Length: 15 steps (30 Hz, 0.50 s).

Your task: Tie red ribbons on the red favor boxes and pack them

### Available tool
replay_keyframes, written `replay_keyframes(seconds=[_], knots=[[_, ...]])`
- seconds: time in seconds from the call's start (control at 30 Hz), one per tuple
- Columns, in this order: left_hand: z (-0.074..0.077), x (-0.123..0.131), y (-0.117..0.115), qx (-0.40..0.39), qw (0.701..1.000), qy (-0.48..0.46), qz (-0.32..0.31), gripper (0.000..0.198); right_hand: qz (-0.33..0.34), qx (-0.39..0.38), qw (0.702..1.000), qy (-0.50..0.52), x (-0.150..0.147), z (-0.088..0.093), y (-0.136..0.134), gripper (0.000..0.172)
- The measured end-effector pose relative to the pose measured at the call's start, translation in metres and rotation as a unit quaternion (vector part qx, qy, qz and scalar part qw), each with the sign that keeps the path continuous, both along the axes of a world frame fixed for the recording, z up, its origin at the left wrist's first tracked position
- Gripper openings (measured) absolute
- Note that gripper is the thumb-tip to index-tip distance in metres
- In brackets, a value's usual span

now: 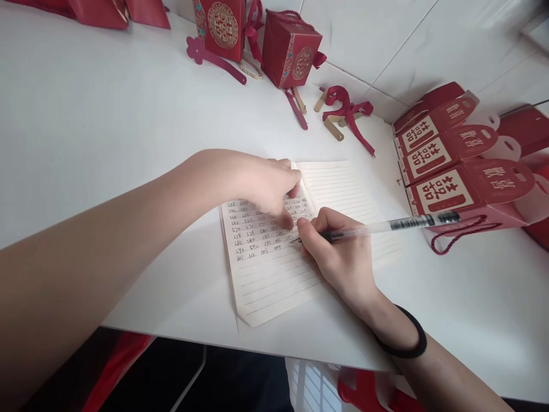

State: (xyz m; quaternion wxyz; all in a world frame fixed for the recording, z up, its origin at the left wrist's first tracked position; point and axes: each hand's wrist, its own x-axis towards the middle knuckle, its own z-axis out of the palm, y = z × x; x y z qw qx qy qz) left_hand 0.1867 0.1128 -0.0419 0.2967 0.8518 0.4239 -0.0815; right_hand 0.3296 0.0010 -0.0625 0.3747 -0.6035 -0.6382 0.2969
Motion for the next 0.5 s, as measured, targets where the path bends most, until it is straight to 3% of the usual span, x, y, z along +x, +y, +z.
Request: replay_keyframes(seconds=[0.2, 0.4, 0.5], knots=[[0.0031, -0.0003, -0.0015, -0.009, 1.0, 0.018, 0.001, 0.053, 0.005, 0.003, 0.999, -0.041, -0.0008, -0.0019, 0.0004, 0.032], [-0.001, 0.0011, -0.0013, 0.008, 0.999, -0.035, 0.011, 0.042, 0.013, 0.0, 0.999, -0.053, -0.0003, -0.0028, -0.0001, 0.032], [-0.0032, 0.0017, -0.0006, 0.013, 0.999, -0.036, 0.01, 0.049, 0.005, -0.005, 0.999, -0.048, -0.0001, -0.0029, -0.0004, 0.032]])
